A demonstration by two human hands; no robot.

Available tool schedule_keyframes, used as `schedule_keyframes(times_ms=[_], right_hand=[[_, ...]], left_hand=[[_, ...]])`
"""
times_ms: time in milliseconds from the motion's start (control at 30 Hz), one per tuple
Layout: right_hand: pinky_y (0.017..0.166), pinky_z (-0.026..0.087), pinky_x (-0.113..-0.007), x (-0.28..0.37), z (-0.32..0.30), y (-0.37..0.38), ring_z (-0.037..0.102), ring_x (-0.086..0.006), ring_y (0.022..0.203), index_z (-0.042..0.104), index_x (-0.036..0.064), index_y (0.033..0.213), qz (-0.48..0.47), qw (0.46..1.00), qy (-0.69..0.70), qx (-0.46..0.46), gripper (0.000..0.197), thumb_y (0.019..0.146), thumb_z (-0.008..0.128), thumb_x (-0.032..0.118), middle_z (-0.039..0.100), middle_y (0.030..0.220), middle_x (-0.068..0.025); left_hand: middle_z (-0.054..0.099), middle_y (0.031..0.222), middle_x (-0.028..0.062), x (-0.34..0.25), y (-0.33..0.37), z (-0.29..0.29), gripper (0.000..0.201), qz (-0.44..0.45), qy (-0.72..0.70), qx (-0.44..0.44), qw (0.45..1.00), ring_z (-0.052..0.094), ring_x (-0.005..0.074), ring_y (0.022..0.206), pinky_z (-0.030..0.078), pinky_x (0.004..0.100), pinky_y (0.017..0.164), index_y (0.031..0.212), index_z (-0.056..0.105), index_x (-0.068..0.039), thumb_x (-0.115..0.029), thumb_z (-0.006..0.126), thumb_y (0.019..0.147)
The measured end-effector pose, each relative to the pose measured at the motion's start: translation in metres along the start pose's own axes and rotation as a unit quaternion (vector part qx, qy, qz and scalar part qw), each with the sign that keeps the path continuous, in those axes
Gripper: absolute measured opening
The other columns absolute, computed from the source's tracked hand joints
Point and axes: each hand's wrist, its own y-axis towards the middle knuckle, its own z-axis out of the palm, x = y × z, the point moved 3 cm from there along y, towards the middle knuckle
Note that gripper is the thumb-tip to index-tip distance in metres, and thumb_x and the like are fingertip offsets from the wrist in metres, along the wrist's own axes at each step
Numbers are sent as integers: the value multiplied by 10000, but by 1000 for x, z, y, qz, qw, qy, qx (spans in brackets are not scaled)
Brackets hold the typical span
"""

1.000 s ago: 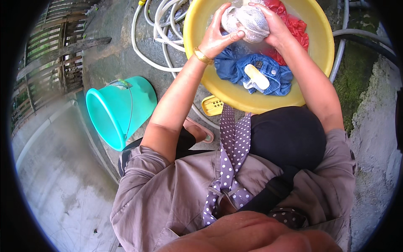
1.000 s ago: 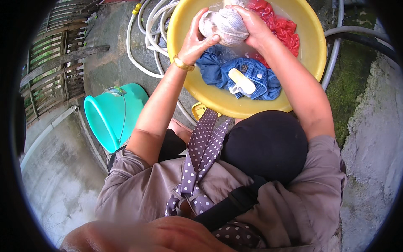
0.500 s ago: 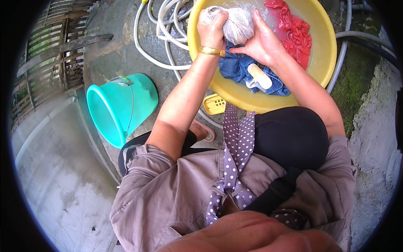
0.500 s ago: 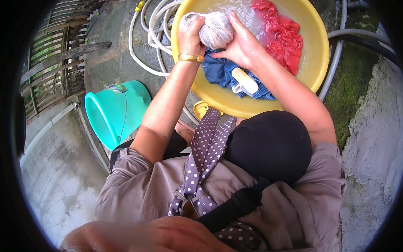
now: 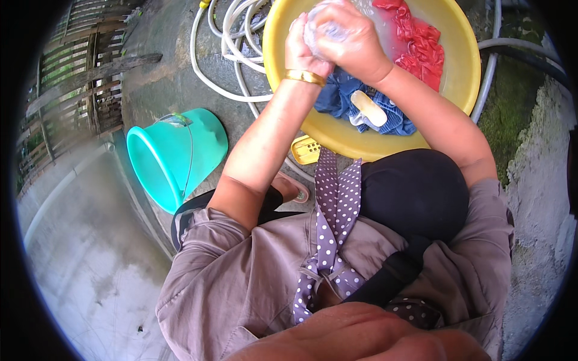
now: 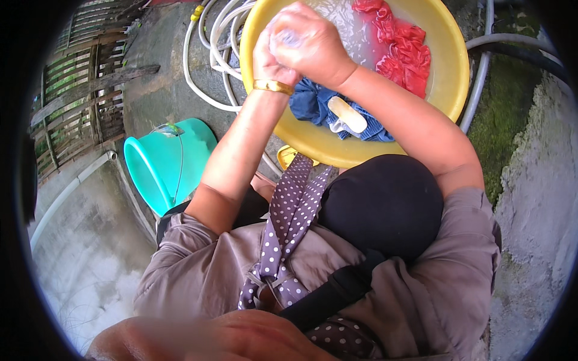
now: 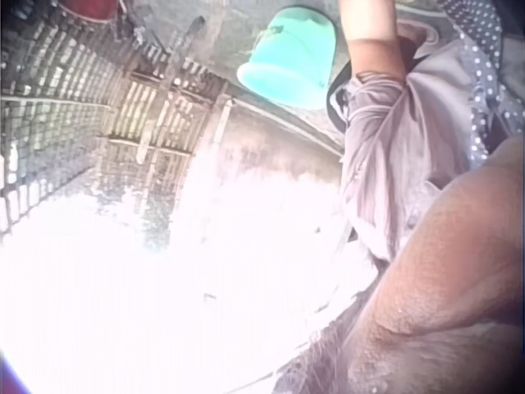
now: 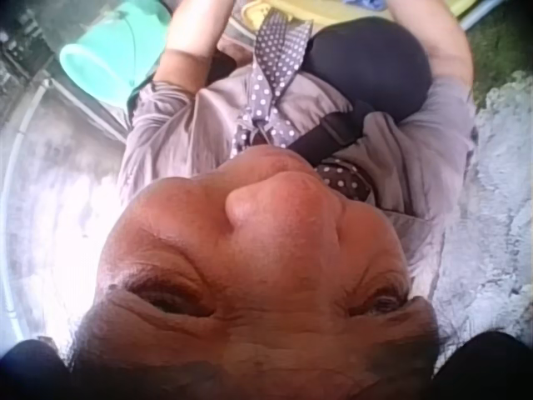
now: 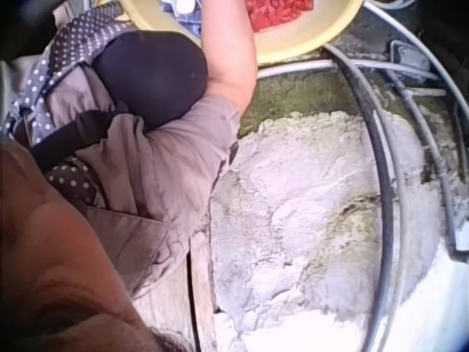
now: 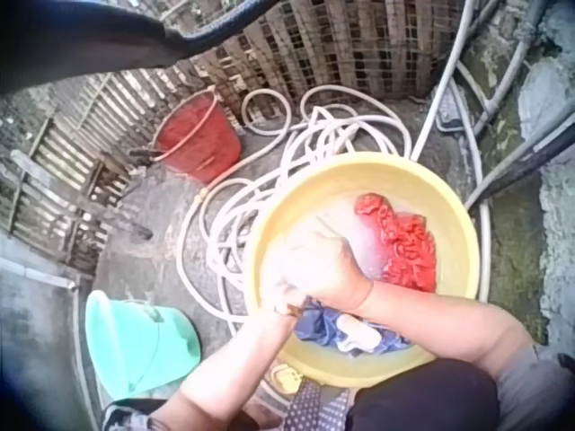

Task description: The person washes clothes in a basin of water by hand, scrubbing a red garment and then a pair of blue denim shorts.

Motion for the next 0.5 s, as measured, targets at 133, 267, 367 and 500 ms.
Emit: schedule_keyframes(times_ms=[133,267,367,500], right_hand=[[872,549,-393,18,4,4,667,-337,988,684,80,839,-116,987,-81,80,182,678,735,10,682,1016,-125],[775,540,-400,32,20,2,644,-280,887,634,104,750,-289,940,-88,157,159,635,694,12,648,883,-61],[723,520,-388,37,33,-3,627,-251,837,601,117,710,-322,926,-80,179,115,638,685,83,619,838,-32],[728,523,-400,30,43,-18,624,-229,875,615,184,685,-389,865,-131,287,73,663,685,189,604,809,23]], left_hand=[[681,1014,60,-7,4,-7,253,-116,53,71,989,686,212,975,569,370,891,1128,639,-109,-322,585,1003],[681,878,26,-16,16,-15,231,-158,332,105,924,663,164,820,538,302,785,980,668,-108,-338,642,987],[669,818,11,-27,18,-28,268,64,619,85,778,640,150,762,503,283,699,971,683,-80,-347,660,979],[658,872,43,-40,20,23,276,-230,639,222,700,637,146,834,533,310,801,1011,696,-61,-325,626,972]])
